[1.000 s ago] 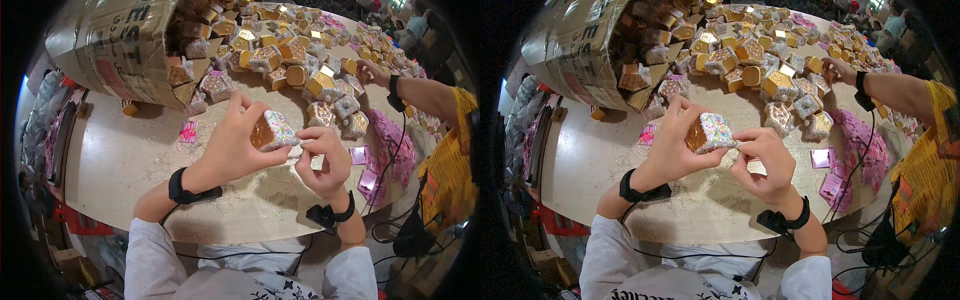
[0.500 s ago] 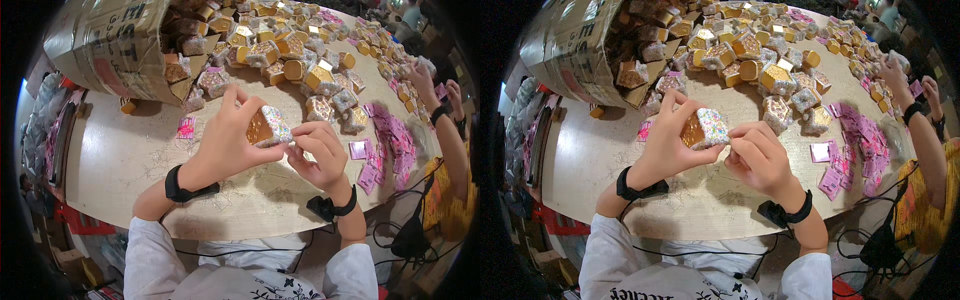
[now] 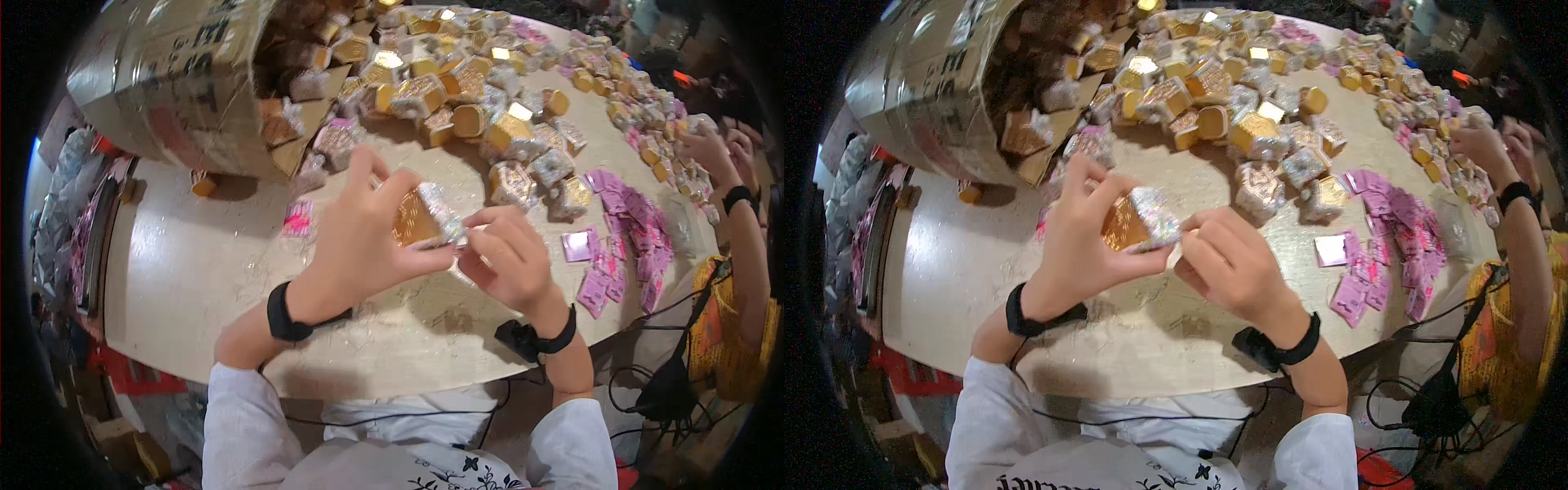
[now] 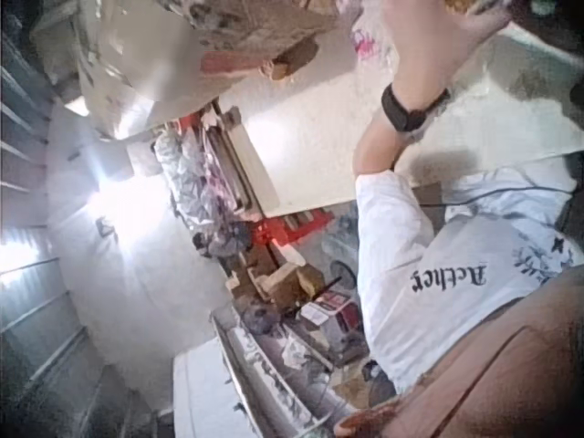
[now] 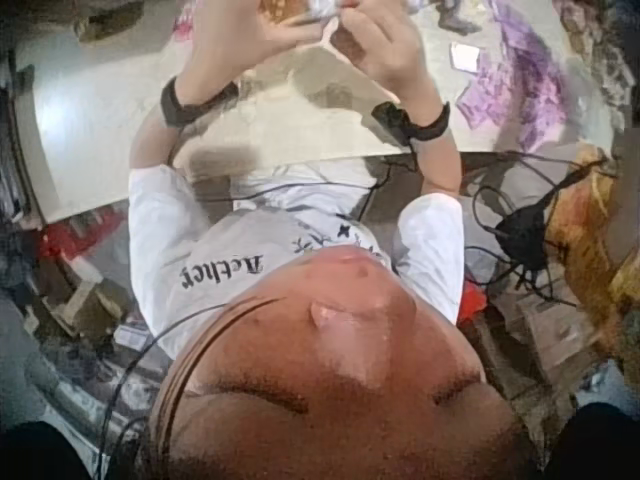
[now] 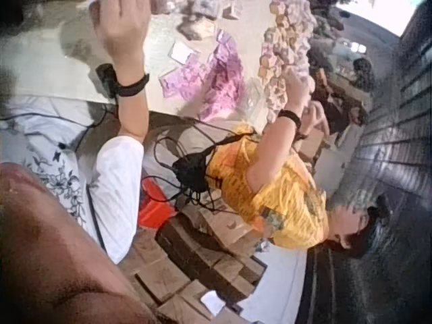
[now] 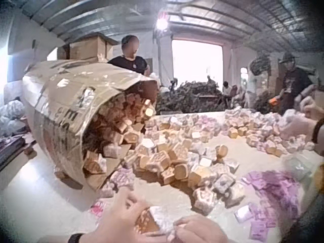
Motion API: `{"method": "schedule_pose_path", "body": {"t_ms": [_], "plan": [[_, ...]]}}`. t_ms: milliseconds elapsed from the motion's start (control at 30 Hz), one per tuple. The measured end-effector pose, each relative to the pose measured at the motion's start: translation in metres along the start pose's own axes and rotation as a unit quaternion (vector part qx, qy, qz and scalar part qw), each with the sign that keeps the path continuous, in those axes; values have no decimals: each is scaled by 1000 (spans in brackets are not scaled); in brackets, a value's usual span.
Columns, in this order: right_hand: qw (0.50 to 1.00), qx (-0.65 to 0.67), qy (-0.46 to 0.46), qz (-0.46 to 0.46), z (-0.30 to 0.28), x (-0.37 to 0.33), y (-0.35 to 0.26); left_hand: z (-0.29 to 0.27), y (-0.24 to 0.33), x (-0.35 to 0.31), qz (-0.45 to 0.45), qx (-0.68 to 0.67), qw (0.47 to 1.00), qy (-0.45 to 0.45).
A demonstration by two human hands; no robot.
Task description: Packaging small decorative cubes into pink plastic packets.
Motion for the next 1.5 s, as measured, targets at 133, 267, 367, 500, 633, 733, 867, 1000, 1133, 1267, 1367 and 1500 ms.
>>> {"method": "schedule_pose_path", "body": {"t_ms": [133, 267, 367, 500, 633, 733, 867, 1000, 1133, 1267, 1367, 1500], "plan": [[997, 54, -10, 47, 7, -2, 8, -8, 10, -4, 49, 40, 997, 38], [996, 87, -9, 37, 7, -9, 11, -6, 12, -5, 59, 44, 996, 50], [1000, 3, -20, -10, 8, -8, -3, -6, 11, -7, 43, 58, 996, 46], [999, -32, -20, -22, 10, -7, -7, -2, 18, -12, 71, 112, 990, 42], [987, 110, -59, 98, 21, -12, 16, 1, 24, -14, 108, 140, 983, 46], [985, 116, -55, 119, 26, -17, 23, -5, 15, -11, 77, 118, 989, 45], [990, 98, -27, 97, 18, -12, 16, -9, 15, -10, 86, 113, 988, 55], [981, 149, -32, 119, 16, -12, 21, -12, 13, -9, 70, 89, 992, 60], [943, 262, -70, 195, 23, -18, 35, -15, 18, -8, 98, 78, 990, 71], [866, 408, -94, 274, 42, -35, 49, -12, 23, -8, 99, 61, 991, 59], [801, 506, -113, 299, 50, -39, 46, -14, 26, -10, 102, 54, 992, 59], [776, 532, -126, 315, 54, -41, 46, -10, 33, -13, 123, 54, 990, 35]]}}
Point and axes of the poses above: each hand's wrist, its own x-axis towards the middle knuckle, its own z-axis out of the palm, y = z × x, the point moved 10 cm from there along x, towards the middle knuckle, and after that the axes turned 14 degrees about -x, right-handed, at the moved point
